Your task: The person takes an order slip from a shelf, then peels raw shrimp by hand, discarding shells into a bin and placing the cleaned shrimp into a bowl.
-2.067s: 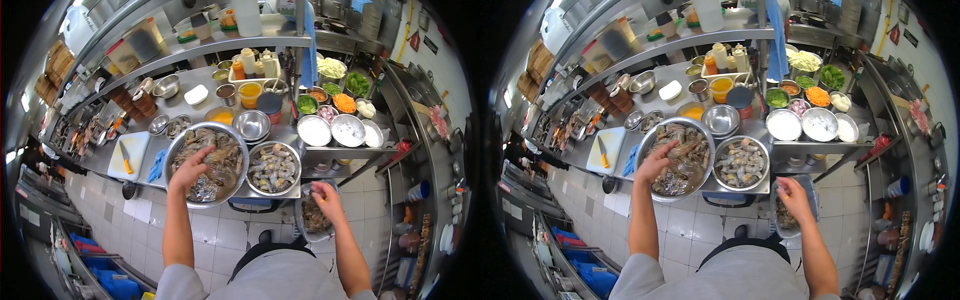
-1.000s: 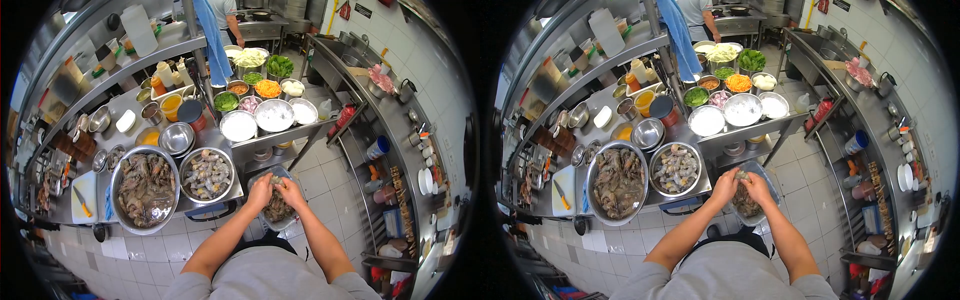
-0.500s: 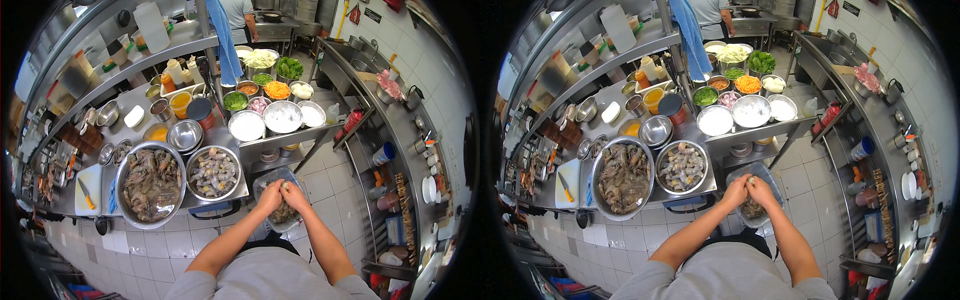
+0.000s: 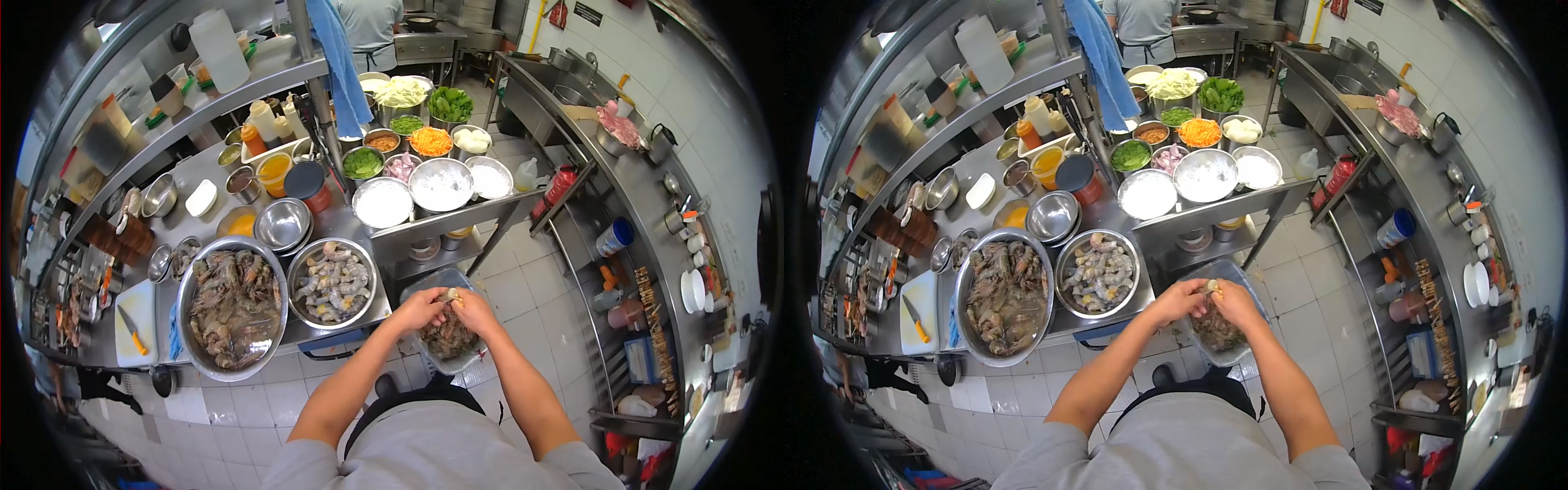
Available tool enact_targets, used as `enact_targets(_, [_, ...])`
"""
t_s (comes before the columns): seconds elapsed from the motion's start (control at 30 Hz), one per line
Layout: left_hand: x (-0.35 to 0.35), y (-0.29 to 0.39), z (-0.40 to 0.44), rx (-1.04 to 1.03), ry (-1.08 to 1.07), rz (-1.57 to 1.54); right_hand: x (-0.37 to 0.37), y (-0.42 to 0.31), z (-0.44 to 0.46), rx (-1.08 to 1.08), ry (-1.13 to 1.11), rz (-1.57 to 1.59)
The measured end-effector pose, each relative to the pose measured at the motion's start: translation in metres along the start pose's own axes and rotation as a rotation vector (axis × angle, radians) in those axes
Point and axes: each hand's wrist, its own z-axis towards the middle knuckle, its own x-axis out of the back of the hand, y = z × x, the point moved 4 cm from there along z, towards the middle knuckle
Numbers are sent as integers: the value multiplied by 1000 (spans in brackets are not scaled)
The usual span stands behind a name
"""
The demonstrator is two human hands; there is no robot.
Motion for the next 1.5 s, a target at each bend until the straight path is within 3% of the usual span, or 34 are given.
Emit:
enact_targets(0.07, [3, 5, -2, 1, -92, -75, 3, 3, 3, -22, -35, -7])
enact_targets(0.13, [-4, 24, -15, 38, -185, -248, 3, 7, 5, -42, -51, 362])
enact_targets(0.17, [-6, 23, -14, 38, -187, -247, -1, 8, 5, -42, -50, 362])
enact_targets(0.23, [-11, 22, -8, -58, -199, -429, -14, 21, 6, -181, -41, 677])
enact_targets(0.37, [-17, 10, -2, -38, -188, -358, -28, 58, 22, -358, 16, 404])
enact_targets(0.4, [-19, 9, -3, -24, -184, -330, -29, 67, 23, -360, 20, 407])
enact_targets(0.47, [-23, 10, -5, -6, -182, -300, -29, 89, 28, -221, 119, 75])
enact_targets(0.53, [-17, 11, -3, -19, 27, 59, -24, 83, 22, -234, -1, 36])
enact_targets(0.57, [-17, 3, 0, -20, 30, 55, -25, 80, 19, -245, -121, -4])
enact_targets(0.63, [-5, 0, 4, -344, 355, 584, -22, 87, 13, -197, -94, -39])
enact_targets(0.7, [-5, 1, 3, -280, 394, 566, -19, 83, 14, -151, -63, -67])
enact_targets(0.77, [-5, -2, 3, -214, 423, 547, -9, 57, 11, -240, -119, 738])
enact_targets(0.83, [-7, -2, 5, -369, 470, 686, -5, 29, 6, -146, -138, 709])
enact_targets(0.9, [-7, -1, 7, -369, 445, 624, 1, 12, 4, -51, -156, 680])
enact_targets(0.97, [0, 4, 8, -367, 425, 561, 14, 0, 4, 136, -49, 206])
enact_targets(1.03, [13, -15, 8, 127, 159, 54, 23, -7, 2, 85, -27, 195])
enact_targets(1.07, [18, -14, 4, 130, 162, 53, 26, -11, 0, 34, -4, 186])
enact_targets(1.13, [24, -23, -1, 250, 143, -301, 29, -25, -3, 31, -81, 125])
enact_targets(1.2, [24, -25, -4, 239, 108, -287, 23, -29, -5, 27, -157, 59])
enact_targets(1.27, [20, -26, -6, 296, 42, -277, 18, -38, -7, 313, -62, -76])
enact_targets(1.4, [24, -28, -11, 355, 70, -289, 5, -39, -5, 391, -53, -161])
enact_targets(1.5, [25, -33, -13, 406, 59, -291, 2, -49, -8, 348, -173, -314])
